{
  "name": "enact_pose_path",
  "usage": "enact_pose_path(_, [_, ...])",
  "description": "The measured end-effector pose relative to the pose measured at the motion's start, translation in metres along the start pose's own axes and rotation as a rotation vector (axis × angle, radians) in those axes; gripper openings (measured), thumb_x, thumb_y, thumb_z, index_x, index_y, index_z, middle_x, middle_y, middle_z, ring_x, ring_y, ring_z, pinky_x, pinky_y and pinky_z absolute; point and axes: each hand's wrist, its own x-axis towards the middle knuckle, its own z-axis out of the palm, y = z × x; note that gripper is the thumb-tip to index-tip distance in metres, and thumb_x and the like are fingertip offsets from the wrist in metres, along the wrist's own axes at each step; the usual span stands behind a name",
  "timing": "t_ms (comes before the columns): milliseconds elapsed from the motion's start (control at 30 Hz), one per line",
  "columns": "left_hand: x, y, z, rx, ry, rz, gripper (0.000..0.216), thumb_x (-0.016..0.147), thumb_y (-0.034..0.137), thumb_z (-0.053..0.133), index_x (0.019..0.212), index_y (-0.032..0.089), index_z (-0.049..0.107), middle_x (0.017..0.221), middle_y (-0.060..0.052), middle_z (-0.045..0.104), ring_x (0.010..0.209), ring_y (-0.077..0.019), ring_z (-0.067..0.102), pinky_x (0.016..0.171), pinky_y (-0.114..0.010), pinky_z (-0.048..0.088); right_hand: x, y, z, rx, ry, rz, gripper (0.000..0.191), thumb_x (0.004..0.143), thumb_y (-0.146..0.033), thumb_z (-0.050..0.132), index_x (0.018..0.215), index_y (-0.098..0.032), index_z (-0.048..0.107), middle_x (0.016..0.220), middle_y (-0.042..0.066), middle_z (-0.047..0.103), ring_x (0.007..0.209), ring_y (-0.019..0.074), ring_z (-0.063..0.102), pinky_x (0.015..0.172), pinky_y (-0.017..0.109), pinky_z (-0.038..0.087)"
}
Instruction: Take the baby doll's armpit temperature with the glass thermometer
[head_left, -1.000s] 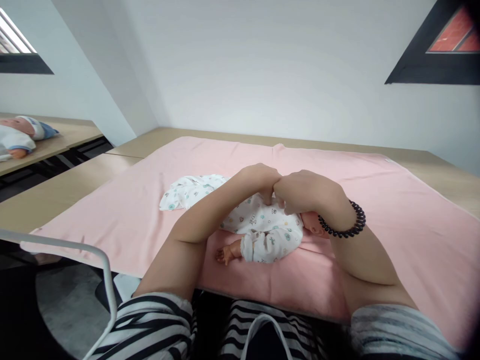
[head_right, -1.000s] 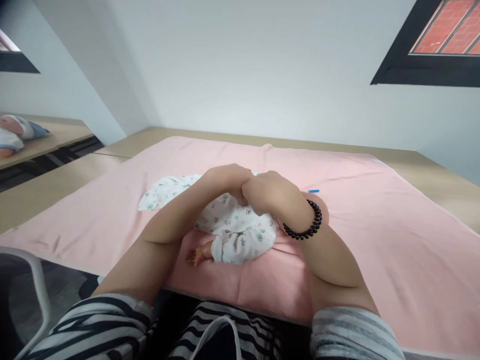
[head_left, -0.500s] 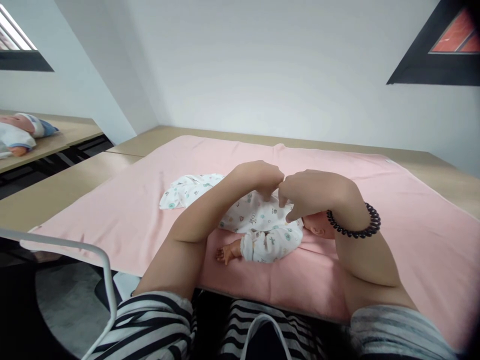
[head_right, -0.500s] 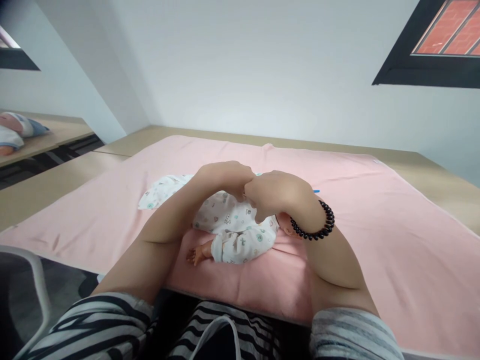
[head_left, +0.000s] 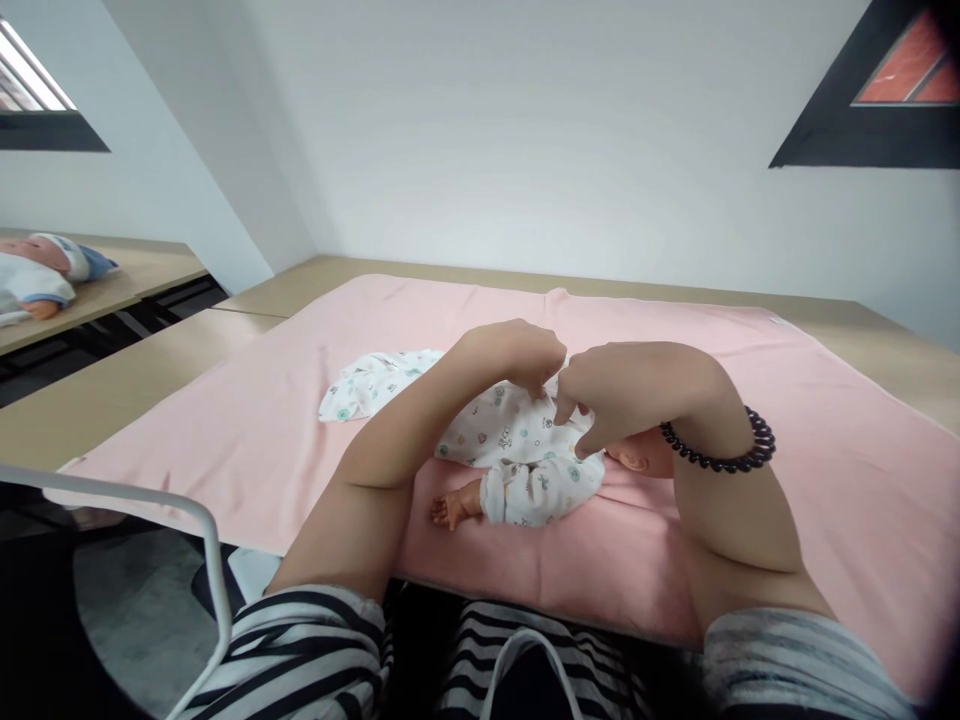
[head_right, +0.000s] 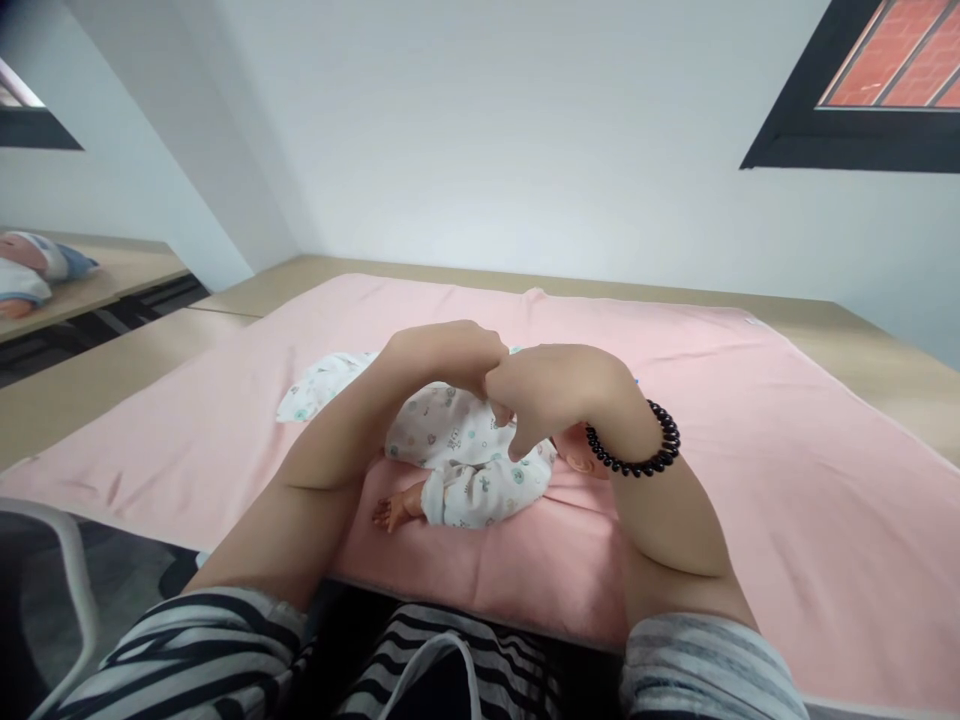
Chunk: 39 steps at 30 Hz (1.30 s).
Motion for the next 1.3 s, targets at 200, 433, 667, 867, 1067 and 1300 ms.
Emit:
enact_pose_path(200, [0.002,0.002,0.003,0.100,0.088,-0.009,0.015,0.079,0.023,0.064,0.086,0.017,0.076,0.080,-0.010,0.069,0.075,-0.0230,0.062,0.072,-0.035,0.043,-0.003,-0.001,-0.011,0.139,-0.137,-0.169,0.017,0.082,-0.033,0.071,0.084,-0.017,0.074,0.066,0.000,0.062,0.058,0.0123,0.049,0.056,0.030,0.031])
enact_pose_path(433, [0.012,-0.010,0.008,0.114,0.068,-0.032,0.012,0.072,0.010,0.060,0.063,0.016,0.066,0.063,-0.007,0.058,0.052,-0.0163,0.047,0.054,-0.033,0.030,-0.032,-0.032,-0.001,0.138,0.091,-0.107,0.014,0.088,-0.032,0.060,0.085,-0.021,0.067,0.080,0.000,0.067,0.065,0.0123,0.054,0.059,0.027,0.033])
enact_pose_path(667, [0.000,-0.005,0.006,0.134,0.126,-0.034,0.014,0.077,0.011,0.057,0.069,0.015,0.068,0.063,-0.006,0.058,0.054,-0.0158,0.045,0.056,-0.033,0.028,-0.018,-0.033,-0.003,-0.185,0.114,0.292,0.007,0.081,-0.019,0.066,0.074,-0.018,0.066,0.074,0.004,0.065,0.067,0.0168,0.056,0.058,0.030,0.030])
enact_pose_path(867, [-0.008,-0.012,0.001,0.133,0.163,0.049,0.021,0.078,0.014,0.057,0.057,0.018,0.053,0.057,-0.001,0.046,0.050,-0.0110,0.030,0.056,-0.032,0.022,0.004,-0.018,-0.004,-0.131,0.025,0.342,0.026,0.082,-0.040,0.072,0.102,-0.024,0.075,0.088,0.004,0.071,0.081,0.0227,0.064,0.066,0.032,0.038])
enact_pose_path(1067, [-0.023,-0.021,-0.007,-0.064,-0.035,-0.012,0.012,0.080,0.027,0.062,0.075,0.020,0.054,0.072,0.001,0.053,0.055,-0.0104,0.034,0.057,-0.029,0.023,0.001,-0.006,-0.004,-0.112,-0.005,0.327,0.029,0.081,-0.048,0.068,0.094,-0.023,0.076,0.079,0.004,0.070,0.071,0.0210,0.061,0.062,0.032,0.038])
enact_pose_path(1300, [-0.021,-0.050,0.004,-0.096,-0.098,0.091,0.017,0.080,0.026,0.063,0.075,0.020,0.048,0.075,0.002,0.051,0.060,-0.0113,0.036,0.059,-0.028,0.025,-0.004,0.001,-0.003,-0.061,0.019,0.303,0.032,0.080,-0.050,0.067,0.096,-0.024,0.076,0.081,0.004,0.070,0.070,0.0204,0.061,0.061,0.031,0.039])
